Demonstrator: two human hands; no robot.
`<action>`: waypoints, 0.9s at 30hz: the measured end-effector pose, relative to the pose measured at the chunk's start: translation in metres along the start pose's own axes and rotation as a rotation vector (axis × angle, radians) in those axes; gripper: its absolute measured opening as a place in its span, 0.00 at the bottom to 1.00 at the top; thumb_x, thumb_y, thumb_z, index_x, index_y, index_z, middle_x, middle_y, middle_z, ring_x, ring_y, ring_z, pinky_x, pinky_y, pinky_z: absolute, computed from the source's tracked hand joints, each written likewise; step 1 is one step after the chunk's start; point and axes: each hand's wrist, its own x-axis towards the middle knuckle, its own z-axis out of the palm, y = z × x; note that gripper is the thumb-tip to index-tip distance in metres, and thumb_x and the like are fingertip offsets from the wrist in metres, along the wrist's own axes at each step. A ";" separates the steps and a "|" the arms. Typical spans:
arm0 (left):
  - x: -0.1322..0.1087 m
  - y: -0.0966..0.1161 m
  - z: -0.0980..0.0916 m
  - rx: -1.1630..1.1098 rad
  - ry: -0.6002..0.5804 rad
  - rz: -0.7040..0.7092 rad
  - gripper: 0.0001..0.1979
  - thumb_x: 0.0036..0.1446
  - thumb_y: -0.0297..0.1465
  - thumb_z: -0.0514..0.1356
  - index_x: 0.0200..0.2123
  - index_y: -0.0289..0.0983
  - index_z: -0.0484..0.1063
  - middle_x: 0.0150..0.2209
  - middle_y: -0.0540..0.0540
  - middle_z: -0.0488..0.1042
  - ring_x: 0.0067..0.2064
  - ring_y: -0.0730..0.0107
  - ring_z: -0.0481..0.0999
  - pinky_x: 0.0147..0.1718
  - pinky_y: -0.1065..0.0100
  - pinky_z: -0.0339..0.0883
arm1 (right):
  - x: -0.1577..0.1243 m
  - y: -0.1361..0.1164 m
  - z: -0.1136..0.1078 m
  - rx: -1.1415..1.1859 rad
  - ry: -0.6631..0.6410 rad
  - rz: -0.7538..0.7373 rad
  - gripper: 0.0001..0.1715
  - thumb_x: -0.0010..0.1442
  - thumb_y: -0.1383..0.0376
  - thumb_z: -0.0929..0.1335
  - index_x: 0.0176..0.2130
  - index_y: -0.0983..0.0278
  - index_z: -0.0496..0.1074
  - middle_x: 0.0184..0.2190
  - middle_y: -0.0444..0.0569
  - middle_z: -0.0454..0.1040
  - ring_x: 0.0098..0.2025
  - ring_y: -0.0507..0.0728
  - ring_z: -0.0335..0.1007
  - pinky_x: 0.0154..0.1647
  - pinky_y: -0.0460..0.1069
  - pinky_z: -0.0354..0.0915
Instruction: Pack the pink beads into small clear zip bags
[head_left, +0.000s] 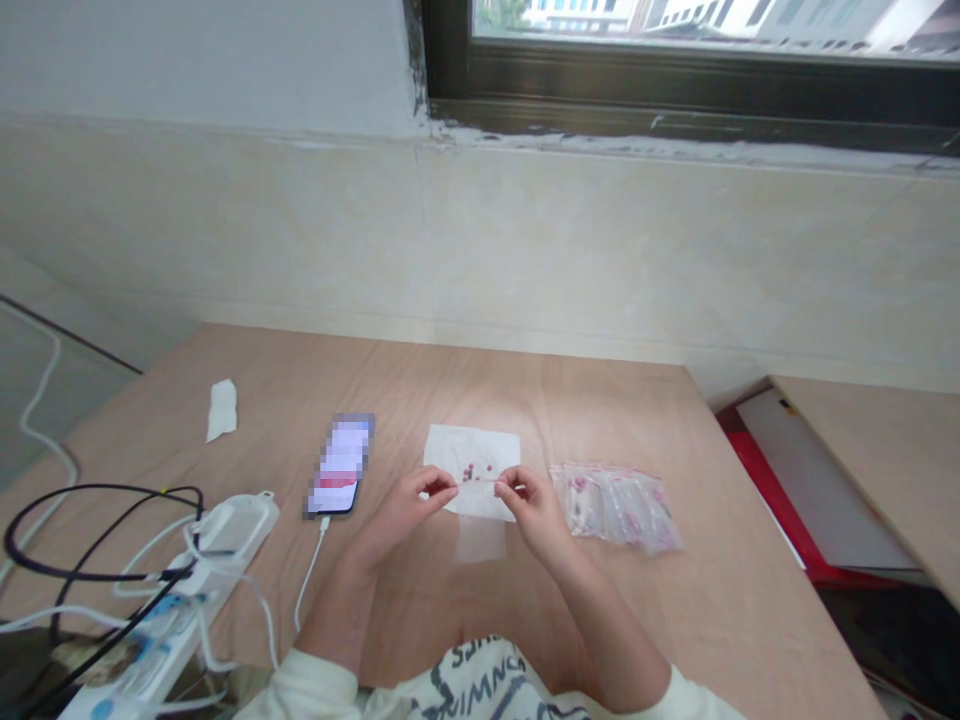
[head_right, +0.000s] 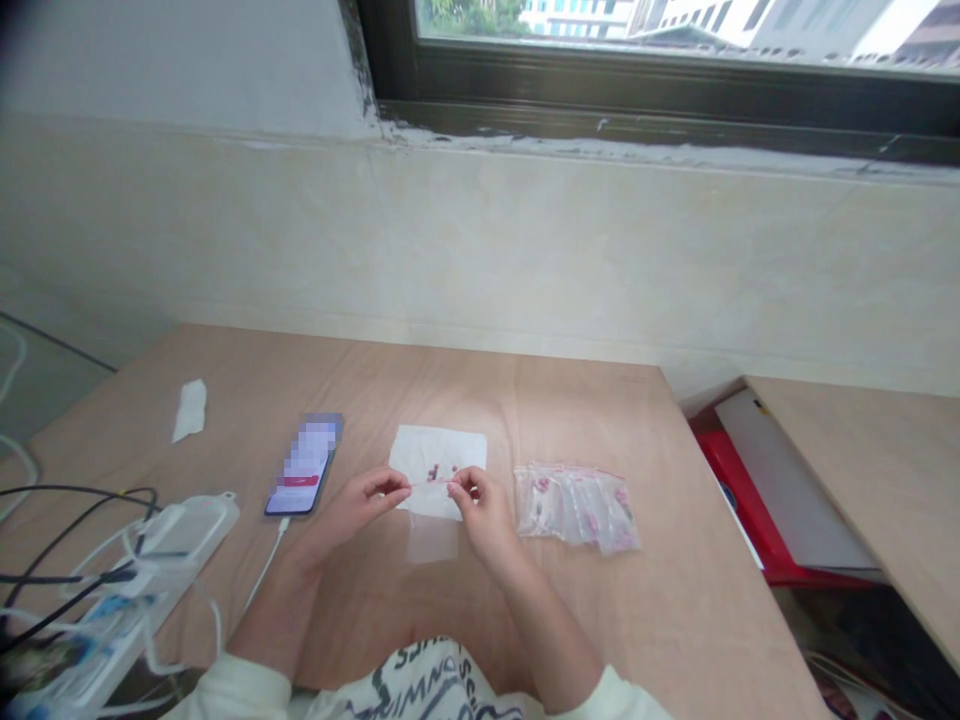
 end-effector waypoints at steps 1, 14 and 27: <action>0.000 0.001 0.000 0.019 -0.002 0.012 0.09 0.50 0.34 0.53 0.27 0.34 0.68 0.28 0.49 0.69 0.32 0.71 0.67 0.31 0.72 0.59 | -0.001 0.000 0.000 -0.003 0.008 -0.011 0.09 0.49 0.62 0.63 0.23 0.65 0.63 0.21 0.43 0.63 0.26 0.51 0.59 0.28 0.45 0.56; -0.017 0.006 0.010 -0.035 -0.055 0.040 0.08 0.52 0.33 0.49 0.28 0.35 0.64 0.27 0.51 0.65 0.32 0.73 0.64 0.33 0.73 0.58 | -0.018 -0.007 0.016 0.077 -0.045 0.012 0.08 0.48 0.63 0.65 0.22 0.65 0.64 0.21 0.42 0.63 0.26 0.51 0.58 0.29 0.45 0.55; -0.012 0.002 0.016 -0.017 -0.011 0.025 0.10 0.52 0.34 0.51 0.27 0.35 0.66 0.26 0.50 0.65 0.30 0.73 0.64 0.30 0.72 0.58 | -0.012 -0.004 0.020 0.176 0.007 0.165 0.13 0.43 0.59 0.68 0.20 0.66 0.64 0.18 0.43 0.65 0.22 0.50 0.58 0.25 0.45 0.54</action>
